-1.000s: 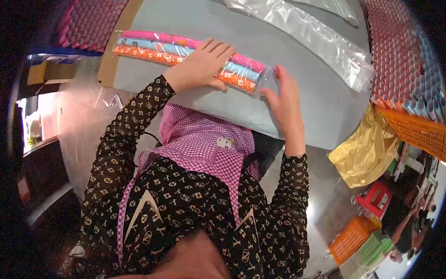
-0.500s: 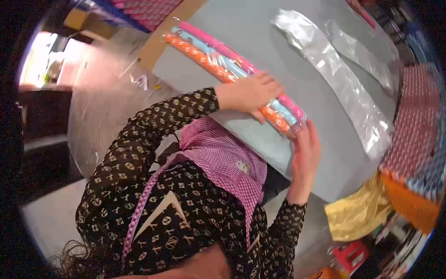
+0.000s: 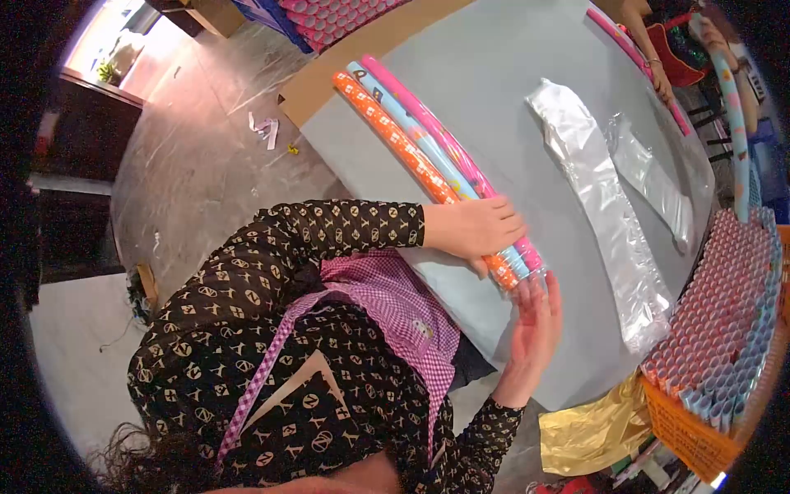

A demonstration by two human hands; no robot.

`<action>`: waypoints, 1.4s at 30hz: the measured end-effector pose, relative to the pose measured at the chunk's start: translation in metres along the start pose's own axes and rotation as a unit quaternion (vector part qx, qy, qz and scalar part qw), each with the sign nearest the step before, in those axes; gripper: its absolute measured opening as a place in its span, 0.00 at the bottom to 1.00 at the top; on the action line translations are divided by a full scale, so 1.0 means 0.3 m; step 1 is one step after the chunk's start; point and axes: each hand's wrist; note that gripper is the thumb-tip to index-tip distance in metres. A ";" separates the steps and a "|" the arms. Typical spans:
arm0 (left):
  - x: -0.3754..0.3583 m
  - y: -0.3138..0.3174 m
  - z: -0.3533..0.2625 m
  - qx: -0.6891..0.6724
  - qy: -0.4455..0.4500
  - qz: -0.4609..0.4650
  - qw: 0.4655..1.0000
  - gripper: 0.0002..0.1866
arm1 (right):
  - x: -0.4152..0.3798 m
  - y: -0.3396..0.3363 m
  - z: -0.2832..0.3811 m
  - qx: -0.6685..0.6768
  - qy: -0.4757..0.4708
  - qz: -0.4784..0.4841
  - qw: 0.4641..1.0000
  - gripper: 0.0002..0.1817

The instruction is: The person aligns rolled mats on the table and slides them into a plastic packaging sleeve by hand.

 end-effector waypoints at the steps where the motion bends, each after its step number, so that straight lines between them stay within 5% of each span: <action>1: 0.003 0.006 -0.003 -0.001 0.001 -0.003 1.000 0.49 | 0.002 -0.003 -0.003 -0.002 -0.001 0.003 1.000 0.35; 31: 0.014 0.069 -0.005 -0.017 0.008 -0.025 1.000 0.44 | 0.017 0.053 -0.060 -0.037 -0.049 0.018 0.998 0.38; 42: 0.010 0.048 0.003 -0.042 -0.005 -0.009 0.999 0.44 | -0.007 0.041 -0.083 -0.246 -0.096 -0.046 0.963 0.35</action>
Point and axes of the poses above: each hand's wrist, its own x-axis towards the middle knuckle, its own y-axis out of the palm, z = x × y, and after that the axes turned 11 degrees about -z, right-handed
